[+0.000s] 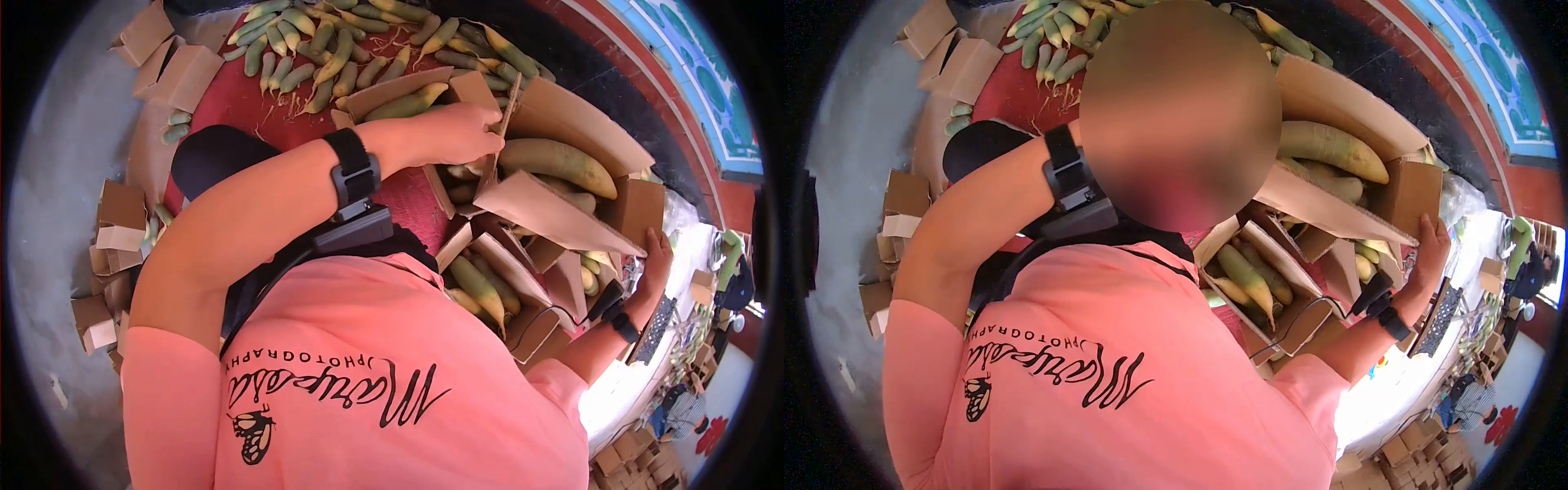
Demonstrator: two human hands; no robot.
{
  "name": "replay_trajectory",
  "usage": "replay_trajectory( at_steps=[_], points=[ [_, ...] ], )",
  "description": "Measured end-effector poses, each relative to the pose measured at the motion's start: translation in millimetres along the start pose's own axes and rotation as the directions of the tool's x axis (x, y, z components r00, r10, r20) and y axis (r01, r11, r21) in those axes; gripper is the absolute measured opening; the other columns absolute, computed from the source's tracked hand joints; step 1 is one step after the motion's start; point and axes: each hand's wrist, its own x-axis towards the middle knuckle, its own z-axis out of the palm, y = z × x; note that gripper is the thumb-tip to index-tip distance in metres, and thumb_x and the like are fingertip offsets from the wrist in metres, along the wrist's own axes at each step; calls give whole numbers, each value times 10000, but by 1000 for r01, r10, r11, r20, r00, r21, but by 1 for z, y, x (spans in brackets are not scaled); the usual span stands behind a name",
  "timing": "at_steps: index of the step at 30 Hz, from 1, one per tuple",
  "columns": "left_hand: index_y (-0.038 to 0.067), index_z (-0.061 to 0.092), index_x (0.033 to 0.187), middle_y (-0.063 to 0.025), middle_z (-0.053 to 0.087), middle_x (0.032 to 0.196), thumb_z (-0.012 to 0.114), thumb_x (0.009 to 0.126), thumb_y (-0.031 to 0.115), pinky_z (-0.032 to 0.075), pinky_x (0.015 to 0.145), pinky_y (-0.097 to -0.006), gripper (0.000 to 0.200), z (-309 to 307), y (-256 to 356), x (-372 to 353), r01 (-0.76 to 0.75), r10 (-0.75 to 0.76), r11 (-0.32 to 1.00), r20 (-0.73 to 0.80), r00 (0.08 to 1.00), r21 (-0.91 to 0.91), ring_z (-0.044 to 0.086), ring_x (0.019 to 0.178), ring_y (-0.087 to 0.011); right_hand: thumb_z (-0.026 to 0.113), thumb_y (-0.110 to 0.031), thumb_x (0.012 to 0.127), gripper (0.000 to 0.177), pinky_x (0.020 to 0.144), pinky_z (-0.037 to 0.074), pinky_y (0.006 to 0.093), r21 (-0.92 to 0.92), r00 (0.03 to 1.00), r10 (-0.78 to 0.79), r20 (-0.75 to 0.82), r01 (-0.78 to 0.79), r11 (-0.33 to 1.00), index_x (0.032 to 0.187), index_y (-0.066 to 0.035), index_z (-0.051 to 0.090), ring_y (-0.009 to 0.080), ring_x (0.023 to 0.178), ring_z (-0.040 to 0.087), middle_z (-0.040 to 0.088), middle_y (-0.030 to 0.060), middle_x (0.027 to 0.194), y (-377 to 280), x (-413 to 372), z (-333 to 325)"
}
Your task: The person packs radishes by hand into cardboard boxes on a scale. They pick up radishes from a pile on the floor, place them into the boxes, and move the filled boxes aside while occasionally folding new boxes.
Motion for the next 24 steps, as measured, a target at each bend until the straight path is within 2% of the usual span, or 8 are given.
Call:
replay_trajectory(
  at_steps=[2,5,9,11,19,21,22,24],
  points=[
    [7,453,1283,-78,615,968,526,886,203,462,746,-292,448,-15,13,-19,42,-43,999,57,997,19,566,853,-140,541,-174,897,207,581,461,214,36,995,86,54,-88,995,991,0,602,87,685,588,632,22,824,-10,6,4],
    [48,354,1389,-95,598,1115,532,893,200,440,855,-282,549,-34,-1,-30,107,-109,994,79,991,31,569,975,-163,549,-192,892,188,521,435,196,93,994,81,71,-87,992,979,-37,606,68,615,570,620,-4,775,-23,13,16],
    [53,390,1366,-120,544,1251,530,899,206,400,939,-282,511,-45,-14,-44,15,-15,998,-5,1000,55,524,1114,-182,554,-205,887,192,499,431,188,98,993,70,92,-79,992,994,-56,611,61,593,572,618,-15,754,-37,23,27],
    [60,411,1353,-138,488,1328,534,898,209,383,966,-288,495,-48,-14,-47,88,-88,994,-3,996,66,465,1206,-187,553,-205,886,215,524,446,190,125,994,51,97,-63,990,1019,-45,610,67,633,578,621,-1,785,-33,31,32],
    [30,515,1252,-117,595,1174,517,912,253,434,866,-290,406,-84,-32,-85,126,-123,991,-73,990,40,566,1034,-171,544,-221,859,247,572,453,215,-18,991,18,130,-16,1000,968,-14,624,86,653,573,621,10,794,-53,59,45],
    [3,549,1194,-100,624,1100,502,919,229,442,872,-286,359,-98,-34,-101,75,-67,995,-118,991,65,590,1001,-167,558,-154,835,253,625,453,260,-178,985,-88,148,114,977,941,63,631,122,686,585,645,74,790,-67,69,52],
    [3,549,1194,-100,624,1100,502,919,229,442,872,-286,359,-105,-36,-110,75,-66,995,-122,990,64,590,1001,-167,558,-154,835,253,625,453,260,-178,985,-92,149,118,977,941,63,631,122,686,585,645,74,790,-73,72,57],
    [-11,555,1170,-101,620,1104,479,930,202,448,886,-289,330,-121,-33,-134,0,-5,1000,-187,982,-28,595,1010,-173,564,-140,807,250,640,462,300,-406,968,-198,155,245,880,930,64,642,159,687,602,657,106,773,-83,81,65]
  ],
)
